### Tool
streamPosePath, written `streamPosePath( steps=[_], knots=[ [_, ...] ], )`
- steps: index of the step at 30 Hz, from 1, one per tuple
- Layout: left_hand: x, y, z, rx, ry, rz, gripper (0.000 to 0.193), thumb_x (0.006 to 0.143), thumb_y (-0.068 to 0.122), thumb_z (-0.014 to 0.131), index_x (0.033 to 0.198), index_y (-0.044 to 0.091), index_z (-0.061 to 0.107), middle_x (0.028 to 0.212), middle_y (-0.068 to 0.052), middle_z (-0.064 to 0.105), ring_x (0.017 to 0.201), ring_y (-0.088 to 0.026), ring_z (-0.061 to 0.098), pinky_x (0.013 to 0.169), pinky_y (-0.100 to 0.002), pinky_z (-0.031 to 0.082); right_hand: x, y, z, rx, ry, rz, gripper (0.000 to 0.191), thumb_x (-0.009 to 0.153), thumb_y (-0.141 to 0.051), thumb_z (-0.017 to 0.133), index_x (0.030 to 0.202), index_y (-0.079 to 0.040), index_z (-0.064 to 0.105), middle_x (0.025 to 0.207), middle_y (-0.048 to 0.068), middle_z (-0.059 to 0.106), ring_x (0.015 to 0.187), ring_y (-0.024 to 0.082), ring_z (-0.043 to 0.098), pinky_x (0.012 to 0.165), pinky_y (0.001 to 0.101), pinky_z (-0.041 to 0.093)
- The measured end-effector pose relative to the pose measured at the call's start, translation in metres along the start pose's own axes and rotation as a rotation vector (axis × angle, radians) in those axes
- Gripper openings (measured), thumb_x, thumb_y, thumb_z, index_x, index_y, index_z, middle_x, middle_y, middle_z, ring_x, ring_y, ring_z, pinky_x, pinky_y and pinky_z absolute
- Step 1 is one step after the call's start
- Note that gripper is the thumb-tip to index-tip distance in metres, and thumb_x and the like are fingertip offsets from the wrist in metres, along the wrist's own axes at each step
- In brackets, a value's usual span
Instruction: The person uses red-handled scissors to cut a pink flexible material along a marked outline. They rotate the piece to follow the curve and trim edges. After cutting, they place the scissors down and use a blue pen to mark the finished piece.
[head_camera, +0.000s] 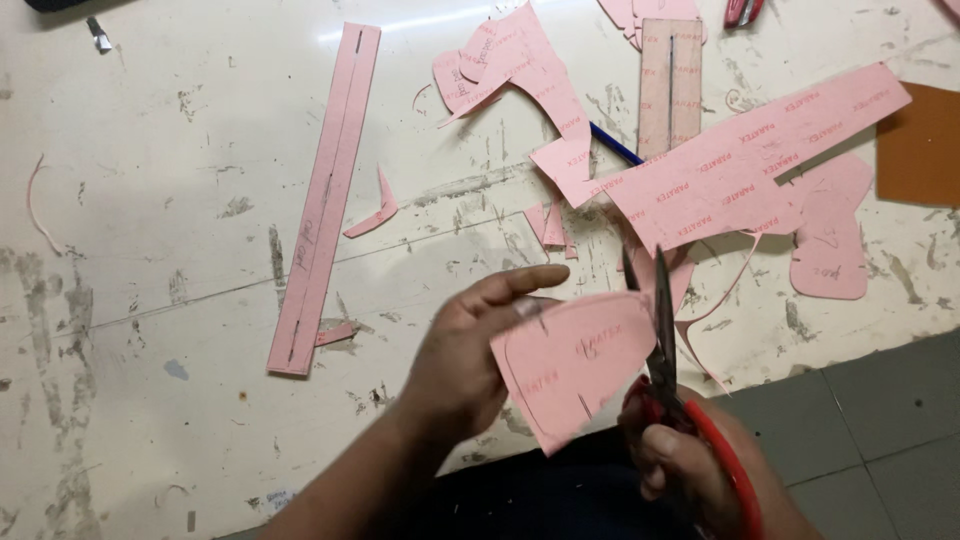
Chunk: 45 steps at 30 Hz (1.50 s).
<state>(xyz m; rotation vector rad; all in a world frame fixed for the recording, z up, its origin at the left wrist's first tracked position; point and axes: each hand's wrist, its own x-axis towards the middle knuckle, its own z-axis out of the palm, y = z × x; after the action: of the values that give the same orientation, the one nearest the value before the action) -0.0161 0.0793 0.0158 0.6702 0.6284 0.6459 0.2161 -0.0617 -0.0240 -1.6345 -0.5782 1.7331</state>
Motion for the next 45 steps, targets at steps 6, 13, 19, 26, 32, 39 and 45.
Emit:
streamPosePath(
  steps=[6,13,19,26,32,39,45],
  knots=[
    [-0.026,-0.03,0.035,0.529,-0.01,0.627,0.054,0.093,0.002,0.062,0.142,-0.004,0.04,0.127,-0.02,0.058,0.113,-0.023,0.059,0.096,-0.037,0.051,0.006,-0.008,0.042,-0.177,0.058,-0.009,0.045,0.083,-0.017,0.069,0.125,-0.005,0.06,0.093,0.013,0.068,0.079,0.022,0.065,0.071,0.0404,0.054],
    [-0.03,-0.043,0.04,0.278,0.161,0.466,0.056,0.101,0.003,0.055,0.148,-0.001,0.026,0.114,-0.015,0.063,0.095,-0.016,0.065,0.081,-0.032,0.057,-0.003,-0.017,0.048,-0.165,0.035,-0.173,0.06,0.08,-0.015,0.067,0.138,-0.005,0.054,0.123,0.015,0.066,0.118,0.023,0.067,0.103,0.0396,0.047],
    [-0.033,-0.048,0.043,0.263,0.175,0.435,0.057,0.1,0.003,0.055,0.149,-0.002,0.026,0.105,-0.014,0.065,0.09,-0.016,0.066,0.08,-0.031,0.057,-0.001,-0.012,0.047,-0.068,0.021,-0.145,0.067,0.079,-0.017,0.067,0.144,-0.003,0.055,0.129,0.016,0.065,0.125,0.026,0.061,0.109,0.0412,0.044],
    [-0.033,-0.041,0.046,0.239,0.189,0.391,0.058,0.1,0.004,0.055,0.149,-0.001,0.026,0.107,-0.014,0.065,0.093,-0.016,0.066,0.083,-0.031,0.057,0.0,-0.002,0.044,-0.046,0.011,-0.215,0.056,0.083,-0.019,0.067,0.134,0.0,0.052,0.125,0.019,0.066,0.121,0.028,0.068,0.104,0.044,0.05],
    [-0.032,-0.037,0.046,0.206,0.196,0.372,0.058,0.098,0.004,0.056,0.148,-0.001,0.026,0.115,-0.016,0.064,0.1,-0.018,0.067,0.087,-0.031,0.057,0.002,0.003,0.043,0.009,0.018,-0.236,0.054,0.084,-0.015,0.066,0.134,0.0,0.054,0.12,0.018,0.071,0.114,0.026,0.068,0.098,0.0435,0.054],
    [-0.031,-0.034,0.045,0.197,0.202,0.343,0.056,0.098,0.003,0.055,0.147,0.0,0.027,0.112,-0.015,0.065,0.097,-0.017,0.066,0.085,-0.031,0.057,0.003,0.005,0.04,-0.104,0.085,-0.222,0.042,0.083,-0.015,0.069,0.122,-0.001,0.06,0.106,0.015,0.072,0.103,0.022,0.07,0.091,0.0376,0.054],
    [-0.029,-0.034,0.043,0.156,0.188,0.351,0.055,0.098,0.001,0.055,0.147,0.0,0.028,0.112,-0.016,0.065,0.097,-0.017,0.066,0.086,-0.031,0.056,0.0,-0.001,0.04,-0.131,0.102,-0.151,0.032,0.083,-0.017,0.072,0.109,-0.001,0.063,0.083,0.01,0.064,0.075,0.019,0.061,0.067,0.0354,0.049]
  ],
)
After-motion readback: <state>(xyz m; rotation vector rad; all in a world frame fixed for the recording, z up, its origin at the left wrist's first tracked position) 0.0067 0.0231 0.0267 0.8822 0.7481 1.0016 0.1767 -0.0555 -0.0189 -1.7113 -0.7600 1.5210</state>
